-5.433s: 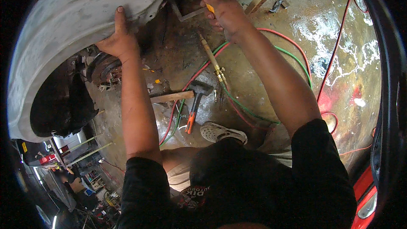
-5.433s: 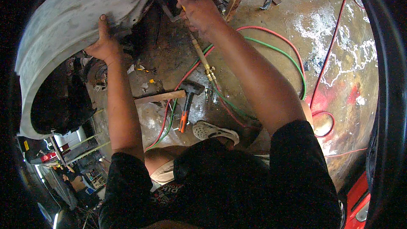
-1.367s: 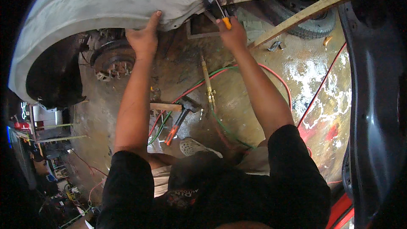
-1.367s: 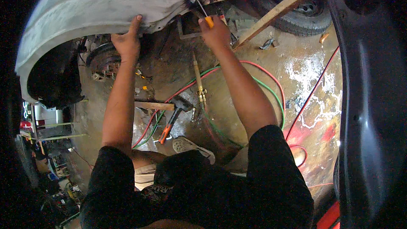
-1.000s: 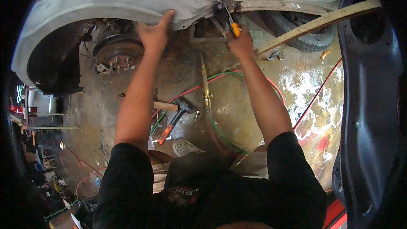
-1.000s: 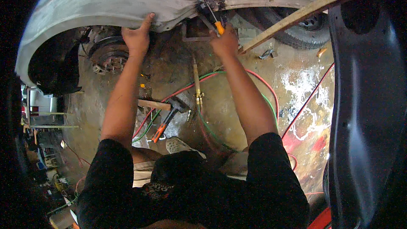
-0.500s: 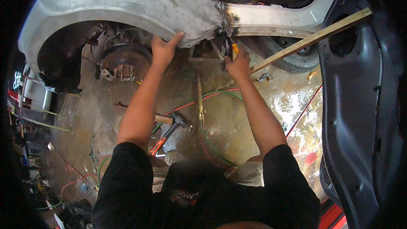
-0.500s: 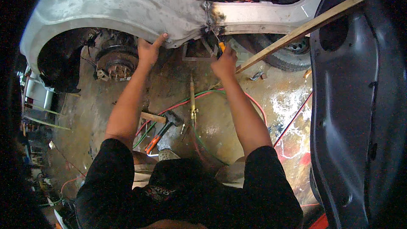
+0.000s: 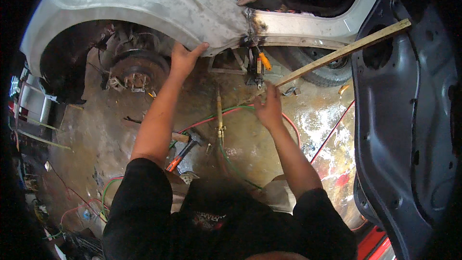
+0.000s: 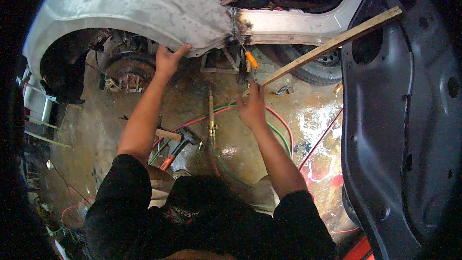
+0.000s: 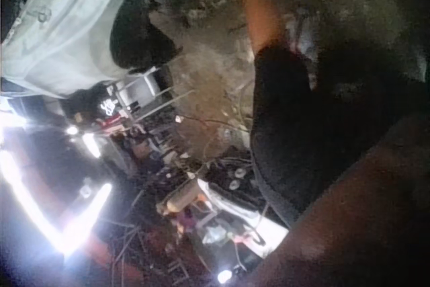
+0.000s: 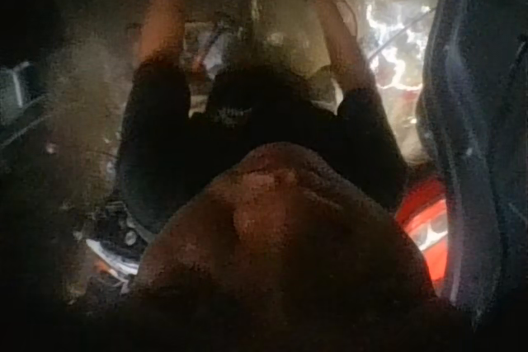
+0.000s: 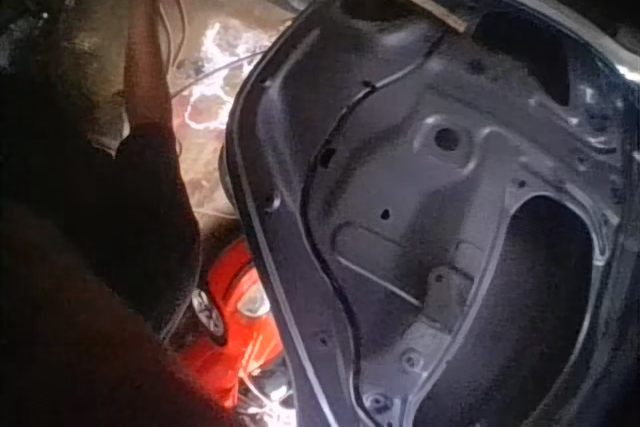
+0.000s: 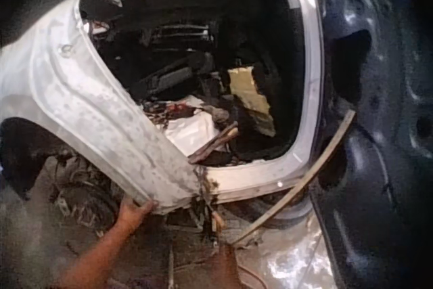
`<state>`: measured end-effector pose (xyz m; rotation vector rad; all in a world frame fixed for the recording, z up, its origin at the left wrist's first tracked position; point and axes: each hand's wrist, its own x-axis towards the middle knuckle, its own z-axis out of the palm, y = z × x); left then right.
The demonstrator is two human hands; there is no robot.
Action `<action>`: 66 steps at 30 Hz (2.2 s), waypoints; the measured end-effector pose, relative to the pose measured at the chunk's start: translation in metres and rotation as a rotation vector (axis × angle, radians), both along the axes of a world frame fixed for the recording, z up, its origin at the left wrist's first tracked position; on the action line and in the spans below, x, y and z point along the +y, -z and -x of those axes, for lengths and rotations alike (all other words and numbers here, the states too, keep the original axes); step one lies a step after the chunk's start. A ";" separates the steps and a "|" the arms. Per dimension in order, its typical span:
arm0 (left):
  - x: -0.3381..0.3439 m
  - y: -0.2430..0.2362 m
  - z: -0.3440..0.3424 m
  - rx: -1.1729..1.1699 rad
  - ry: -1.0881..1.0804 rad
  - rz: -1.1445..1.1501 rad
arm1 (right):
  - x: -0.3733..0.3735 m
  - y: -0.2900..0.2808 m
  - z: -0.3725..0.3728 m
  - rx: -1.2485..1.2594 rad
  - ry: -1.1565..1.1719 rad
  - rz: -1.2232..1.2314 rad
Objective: The person aligns a white car fender to the vehicle frame, secures it with a clamp, and then uses a welding torch to weld the seam. The person repeatedly adjusts the fender position and welds different sections of the seam.
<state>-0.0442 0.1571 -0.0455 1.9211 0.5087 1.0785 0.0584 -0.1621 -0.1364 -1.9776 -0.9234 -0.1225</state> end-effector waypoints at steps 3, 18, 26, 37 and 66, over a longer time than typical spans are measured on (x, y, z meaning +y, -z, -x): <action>-0.005 0.000 -0.002 0.170 -0.154 -0.122 | -0.046 0.032 0.024 0.184 -0.063 0.127; 0.003 0.007 -0.004 0.127 -0.120 -0.110 | -0.125 0.121 0.081 0.560 -0.394 0.643; 0.015 0.035 0.001 0.443 -0.170 -0.349 | -0.124 0.105 0.080 0.649 -0.580 0.935; 0.053 0.035 0.005 0.410 0.136 -0.093 | -0.126 0.086 0.091 0.518 -0.611 0.738; 0.033 0.113 -0.001 -0.216 -0.015 -0.157 | -0.237 0.166 0.102 0.763 -0.173 1.124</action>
